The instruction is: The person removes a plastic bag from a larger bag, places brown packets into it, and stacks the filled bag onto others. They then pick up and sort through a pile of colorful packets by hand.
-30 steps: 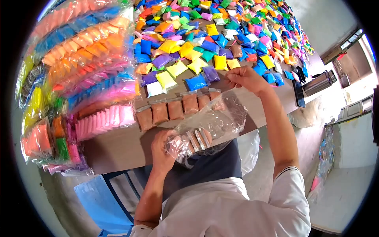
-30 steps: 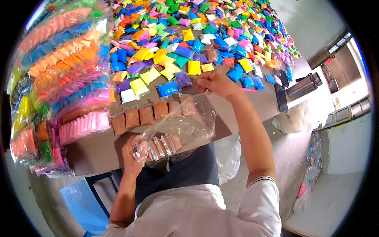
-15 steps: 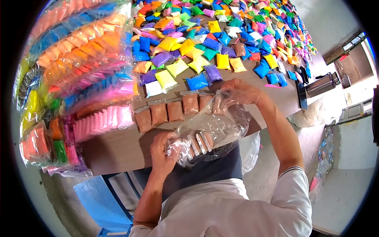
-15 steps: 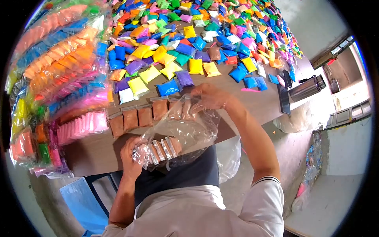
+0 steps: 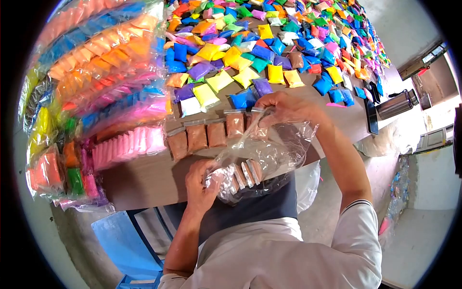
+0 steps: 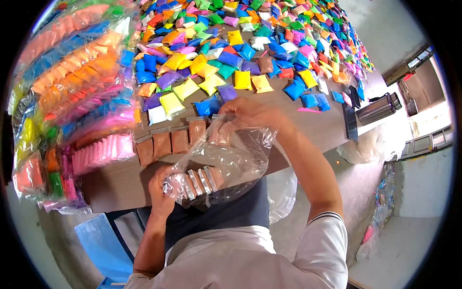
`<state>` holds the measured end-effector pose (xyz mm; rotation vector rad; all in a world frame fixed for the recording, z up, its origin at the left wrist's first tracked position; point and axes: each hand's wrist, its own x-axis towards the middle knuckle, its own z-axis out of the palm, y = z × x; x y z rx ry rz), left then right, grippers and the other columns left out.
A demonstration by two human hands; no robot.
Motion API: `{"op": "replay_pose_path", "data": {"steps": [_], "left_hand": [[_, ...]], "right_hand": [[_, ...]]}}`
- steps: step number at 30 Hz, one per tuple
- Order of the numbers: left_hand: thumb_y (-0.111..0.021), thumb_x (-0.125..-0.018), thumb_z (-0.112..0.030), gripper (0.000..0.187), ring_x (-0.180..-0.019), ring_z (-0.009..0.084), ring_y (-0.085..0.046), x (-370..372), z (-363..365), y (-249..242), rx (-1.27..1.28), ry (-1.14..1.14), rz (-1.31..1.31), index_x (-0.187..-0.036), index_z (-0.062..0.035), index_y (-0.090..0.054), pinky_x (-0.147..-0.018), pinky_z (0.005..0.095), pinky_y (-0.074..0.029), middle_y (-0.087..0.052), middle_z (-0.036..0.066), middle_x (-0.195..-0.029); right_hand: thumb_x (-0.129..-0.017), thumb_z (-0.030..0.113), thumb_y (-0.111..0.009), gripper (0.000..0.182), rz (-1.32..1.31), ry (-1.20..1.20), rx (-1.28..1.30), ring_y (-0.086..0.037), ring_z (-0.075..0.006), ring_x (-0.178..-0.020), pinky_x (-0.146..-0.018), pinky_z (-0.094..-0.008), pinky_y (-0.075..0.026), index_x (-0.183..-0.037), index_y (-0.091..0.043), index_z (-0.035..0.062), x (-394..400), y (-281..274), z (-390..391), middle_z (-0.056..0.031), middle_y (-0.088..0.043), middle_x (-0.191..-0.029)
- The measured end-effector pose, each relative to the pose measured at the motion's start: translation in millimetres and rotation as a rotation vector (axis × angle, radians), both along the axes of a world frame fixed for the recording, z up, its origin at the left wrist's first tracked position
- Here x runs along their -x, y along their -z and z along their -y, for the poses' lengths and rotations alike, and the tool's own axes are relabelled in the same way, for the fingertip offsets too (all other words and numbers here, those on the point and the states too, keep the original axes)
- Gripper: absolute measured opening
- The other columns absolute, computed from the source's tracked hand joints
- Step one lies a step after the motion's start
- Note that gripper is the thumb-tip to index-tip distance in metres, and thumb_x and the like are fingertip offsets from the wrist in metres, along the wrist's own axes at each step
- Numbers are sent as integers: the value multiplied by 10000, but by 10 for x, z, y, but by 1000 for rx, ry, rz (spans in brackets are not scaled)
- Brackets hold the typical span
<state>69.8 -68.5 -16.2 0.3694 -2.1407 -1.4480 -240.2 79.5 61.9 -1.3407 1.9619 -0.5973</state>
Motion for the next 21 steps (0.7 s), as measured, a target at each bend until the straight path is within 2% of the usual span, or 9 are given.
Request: {"op": "replay_pose_path", "data": {"steps": [3,9,11,12,14,16,18,20,21], "left_hand": [[-692,-874,-250,309,-906,310,-620,4,-6,-20,3,-5,11,-1028,15,-656,-823,379,-483,-657,167,-970],[-706,-813,-131,225,-890,302,-622,22,-24,-94,-9,-9,29,-990,-2,-655,-813,373,-483,-663,144,-949],[-699,-801,-100,216,-884,298,-622,26,-36,-114,-14,-16,25,-990,-5,-654,-810,370,-483,-664,139,-942],[-693,-790,-69,212,-878,295,-623,33,-45,-117,-20,-26,20,-989,-8,-653,-806,368,-483,-665,134,-934],[-689,-789,-64,214,-878,295,-624,39,-40,-103,-26,-16,17,-993,-8,-654,-807,368,-484,-666,134,-931],[-685,-789,-60,216,-878,294,-626,30,-38,-79,-33,-8,14,-997,-8,-655,-807,367,-485,-667,133,-929],[-685,-790,-60,211,-890,282,-631,19,-29,-63,-21,-12,14,-990,0,-658,-809,355,-493,-667,134,-945],[-685,-790,-60,209,-896,276,-633,21,-27,-50,-17,-9,16,-987,4,-660,-810,349,-498,-667,135,-953],[-686,-795,-63,211,-892,274,-633,23,-28,-48,-40,-8,10,-992,8,-660,-809,345,-499,-665,135,-956]], "right_hand": [[-738,476,-831,662,-84,51,-152,-612,-233,-1056,-913,-364,-469,-1215,-642,57,-157,-65,40,-113,-673,-1090],[-743,379,-818,595,-227,232,42,-614,-226,-1043,-914,-351,-473,-1197,-610,55,-179,138,-229,-95,-661,-1021],[-781,312,-785,553,59,106,-126,-620,-198,-1034,-910,-329,-481,-1224,-584,49,43,-17,-294,-84,-657,-1025],[-781,312,-785,553,60,110,-129,-620,-198,-1034,-910,-329,-481,-1224,-584,49,121,2,-415,-84,-657,-1025],[-765,312,-780,542,149,453,170,-580,-113,-845,-765,-273,-480,-1180,-602,11,243,87,-700,-31,-640,-955],[-769,302,-777,483,137,762,402,-582,-109,-837,-742,-267,-477,-1132,-614,26,50,-259,-862,-22,-645,-947],[-761,289,-785,468,66,931,544,-574,-98,-868,-754,-265,-476,-1110,-612,30,-364,-710,-935,-17,-639,-971],[-742,258,-796,466,-34,891,738,-581,-104,-876,-772,-275,-479,-1105,-611,32,-774,-898,-993,-15,-637,-968],[-735,244,-799,472,-136,699,714,-588,-105,-860,-766,-285,-486,-1111,-611,29,-903,-899,-1050,-23,-636,-938]]}}
